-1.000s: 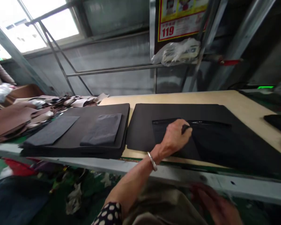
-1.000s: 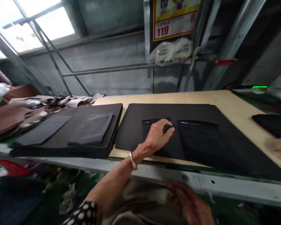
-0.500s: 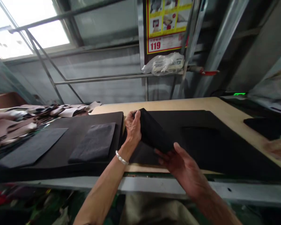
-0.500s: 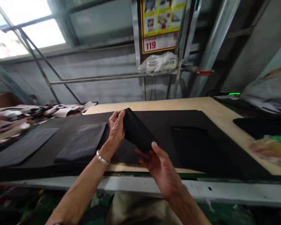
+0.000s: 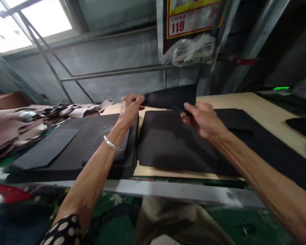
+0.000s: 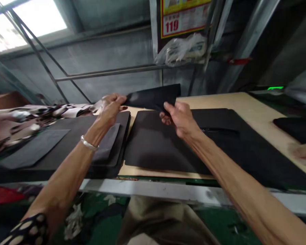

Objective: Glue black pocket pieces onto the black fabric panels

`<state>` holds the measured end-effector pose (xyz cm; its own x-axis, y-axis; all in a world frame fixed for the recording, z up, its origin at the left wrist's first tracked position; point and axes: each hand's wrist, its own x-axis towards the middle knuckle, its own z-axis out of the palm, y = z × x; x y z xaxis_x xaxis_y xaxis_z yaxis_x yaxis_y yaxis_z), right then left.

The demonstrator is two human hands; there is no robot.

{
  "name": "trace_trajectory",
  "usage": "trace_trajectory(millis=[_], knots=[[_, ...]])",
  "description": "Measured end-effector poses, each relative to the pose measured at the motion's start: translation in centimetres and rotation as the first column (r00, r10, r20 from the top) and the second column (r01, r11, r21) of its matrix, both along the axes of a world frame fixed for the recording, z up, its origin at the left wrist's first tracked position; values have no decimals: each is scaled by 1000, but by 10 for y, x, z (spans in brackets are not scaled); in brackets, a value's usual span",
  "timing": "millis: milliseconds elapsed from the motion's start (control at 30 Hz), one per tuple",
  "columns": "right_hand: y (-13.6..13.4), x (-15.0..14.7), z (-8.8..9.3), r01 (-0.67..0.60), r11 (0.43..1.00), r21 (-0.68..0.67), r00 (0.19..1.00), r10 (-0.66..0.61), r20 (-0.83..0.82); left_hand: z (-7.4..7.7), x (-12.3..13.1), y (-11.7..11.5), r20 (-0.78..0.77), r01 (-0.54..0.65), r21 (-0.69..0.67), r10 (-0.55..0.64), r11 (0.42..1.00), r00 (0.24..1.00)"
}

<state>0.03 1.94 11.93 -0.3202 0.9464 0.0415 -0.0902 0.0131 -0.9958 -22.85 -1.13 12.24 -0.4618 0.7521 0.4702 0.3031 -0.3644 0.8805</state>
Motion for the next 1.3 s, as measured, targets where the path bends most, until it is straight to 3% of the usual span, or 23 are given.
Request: trace_trajectory(millis=[67,167,267,400,533,767,1033,1167,1300], knots=[[-14,8,-46,29,985,-169,993,-10,115,-38,-5,-15,-284,-16,-260,-61,966,957],[-33,21,-106,24,953,-301,973,48,228,-86,-1,-36,-522,-79,-577,-292,813,802],[-41,30,-130,-54,963,-264,937,140,319,-106,8,-50,-595,-192,-659,-348,727,724],[-43,36,-130,-125,978,-165,860,190,473,-107,14,-63,-638,-268,-674,-360,688,681],[-48,38,-130,-119,990,-72,796,138,590,-110,19,-72,-695,-322,-667,-403,672,596],[-55,42,-136,-89,996,-29,789,88,608,-119,19,-81,-701,-337,-657,-383,674,601],[-45,52,-143,-239,965,108,696,92,712,-122,18,-86,-683,-302,-675,-414,674,602],[-46,52,-139,-269,957,109,636,92,767,-121,19,-89,-691,-308,-669,-413,676,594],[-47,52,-136,-279,955,105,635,102,766,-118,21,-92,-691,-311,-674,-423,670,586]])
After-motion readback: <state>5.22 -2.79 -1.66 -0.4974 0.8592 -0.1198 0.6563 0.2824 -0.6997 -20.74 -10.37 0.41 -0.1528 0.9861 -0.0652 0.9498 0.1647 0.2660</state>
